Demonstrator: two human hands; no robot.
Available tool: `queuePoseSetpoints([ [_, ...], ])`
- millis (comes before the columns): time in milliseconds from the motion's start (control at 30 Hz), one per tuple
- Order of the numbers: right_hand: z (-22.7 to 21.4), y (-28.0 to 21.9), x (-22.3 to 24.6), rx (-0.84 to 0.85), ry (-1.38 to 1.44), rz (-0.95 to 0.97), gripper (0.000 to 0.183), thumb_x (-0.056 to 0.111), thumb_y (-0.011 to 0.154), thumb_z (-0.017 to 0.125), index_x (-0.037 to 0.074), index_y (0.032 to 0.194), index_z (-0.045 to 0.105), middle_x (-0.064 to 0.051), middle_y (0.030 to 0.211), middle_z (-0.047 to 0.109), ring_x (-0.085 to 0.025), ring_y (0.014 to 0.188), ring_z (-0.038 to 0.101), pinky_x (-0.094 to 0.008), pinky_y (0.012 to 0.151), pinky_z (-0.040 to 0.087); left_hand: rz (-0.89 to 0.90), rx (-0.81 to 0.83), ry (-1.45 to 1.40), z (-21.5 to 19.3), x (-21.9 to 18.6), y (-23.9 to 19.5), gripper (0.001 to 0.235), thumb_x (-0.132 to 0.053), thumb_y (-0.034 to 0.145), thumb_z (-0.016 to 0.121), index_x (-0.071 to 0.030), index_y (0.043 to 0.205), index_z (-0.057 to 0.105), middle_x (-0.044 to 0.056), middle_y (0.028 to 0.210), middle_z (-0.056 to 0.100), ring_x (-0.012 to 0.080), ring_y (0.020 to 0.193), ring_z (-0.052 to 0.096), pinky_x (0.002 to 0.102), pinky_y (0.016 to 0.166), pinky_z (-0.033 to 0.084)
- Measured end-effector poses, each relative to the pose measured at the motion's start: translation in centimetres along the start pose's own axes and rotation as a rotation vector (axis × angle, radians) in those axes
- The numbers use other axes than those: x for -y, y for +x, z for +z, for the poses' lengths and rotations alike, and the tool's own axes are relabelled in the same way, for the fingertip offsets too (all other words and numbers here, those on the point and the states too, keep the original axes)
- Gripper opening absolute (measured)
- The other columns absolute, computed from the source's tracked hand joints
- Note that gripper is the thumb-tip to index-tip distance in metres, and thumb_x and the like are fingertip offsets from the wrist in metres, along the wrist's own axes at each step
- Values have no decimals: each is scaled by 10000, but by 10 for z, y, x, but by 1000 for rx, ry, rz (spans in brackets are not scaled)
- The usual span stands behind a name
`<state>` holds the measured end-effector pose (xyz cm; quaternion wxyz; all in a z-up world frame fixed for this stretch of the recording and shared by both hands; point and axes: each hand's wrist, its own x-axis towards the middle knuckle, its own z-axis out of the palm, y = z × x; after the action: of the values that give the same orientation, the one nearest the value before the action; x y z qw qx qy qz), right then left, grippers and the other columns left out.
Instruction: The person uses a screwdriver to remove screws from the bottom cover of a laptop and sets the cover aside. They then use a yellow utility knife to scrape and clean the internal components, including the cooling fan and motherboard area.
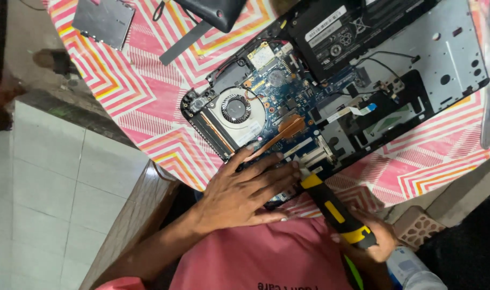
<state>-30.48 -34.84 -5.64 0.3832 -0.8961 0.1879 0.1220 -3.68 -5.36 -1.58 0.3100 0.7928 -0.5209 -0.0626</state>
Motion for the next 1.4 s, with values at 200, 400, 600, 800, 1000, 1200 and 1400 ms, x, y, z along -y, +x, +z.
queuePoseSetpoints([
  [200, 16, 26, 56, -449, 122, -229, 535, 260, 624, 807, -46, 1047, 692, -237, 1074, 712, -346, 1091, 716, -358, 980, 558, 0, -23, -25, -11, -6, -2, 683, -645, 961, 474, -133, 1402, 579, 22, 1462, 584, 265, 1383, 525, 539, 1205, 213],
  [400, -22, 56, 114, -106, -331, -342, 530, 408, 830, 715, 111, 1262, 639, -88, 1156, 666, -315, 958, 675, -423, 732, 538, 0, -49, 66, -6, -18, -11, 662, -630, 997, 469, -118, 1396, 598, 47, 1442, 593, 256, 1355, 541, 519, 1169, 247],
  [600, -23, 63, 115, -40, -285, -405, 478, 269, 731, 736, 236, 1206, 692, -22, 1090, 705, -211, 887, 714, -376, 483, 510, -19, -91, 96, -7, -21, -12, 581, -593, 1011, 517, -119, 1330, 625, 55, 1398, 624, 234, 1348, 553, 452, 1167, 270],
  [800, -17, 59, 94, -79, -349, -439, 496, 307, 745, 785, 282, 1230, 684, -3, 1073, 680, -202, 818, 703, -410, 560, 532, 1, -84, 124, -2, -16, -8, 615, -605, 1005, 555, -96, 1343, 622, 70, 1294, 673, 227, 1318, 579, 416, 1173, 296],
  [1000, -18, 57, 100, -47, -240, -362, 427, 282, 745, 777, 211, 1163, 723, -61, 1075, 708, -238, 859, 710, -385, 654, 557, 47, -45, 145, 1, -11, -9, 607, -627, 1011, 557, -124, 1339, 646, 55, 1365, 656, 245, 1349, 548, 445, 1176, 289],
  [1200, -24, 63, 116, -34, -260, -353, 401, 228, 763, 774, 201, 1159, 719, -55, 1094, 705, -235, 812, 705, -376, 645, 545, 67, -69, 154, 4, -9, -10, 581, -625, 1016, 552, -124, 1281, 680, 80, 1351, 658, 248, 1322, 573, 451, 1155, 329],
  [1400, -33, 72, 131, -33, -195, -453, 365, 232, 822, 764, 154, 1173, 703, -89, 1091, 704, -237, 849, 712, -386, 664, 561, 56, -75, 98, 0, -8, -9, 519, -566, 1029, 543, -108, 1217, 697, 62, 1310, 677, 226, 1283, 607, 429, 1140, 328],
])
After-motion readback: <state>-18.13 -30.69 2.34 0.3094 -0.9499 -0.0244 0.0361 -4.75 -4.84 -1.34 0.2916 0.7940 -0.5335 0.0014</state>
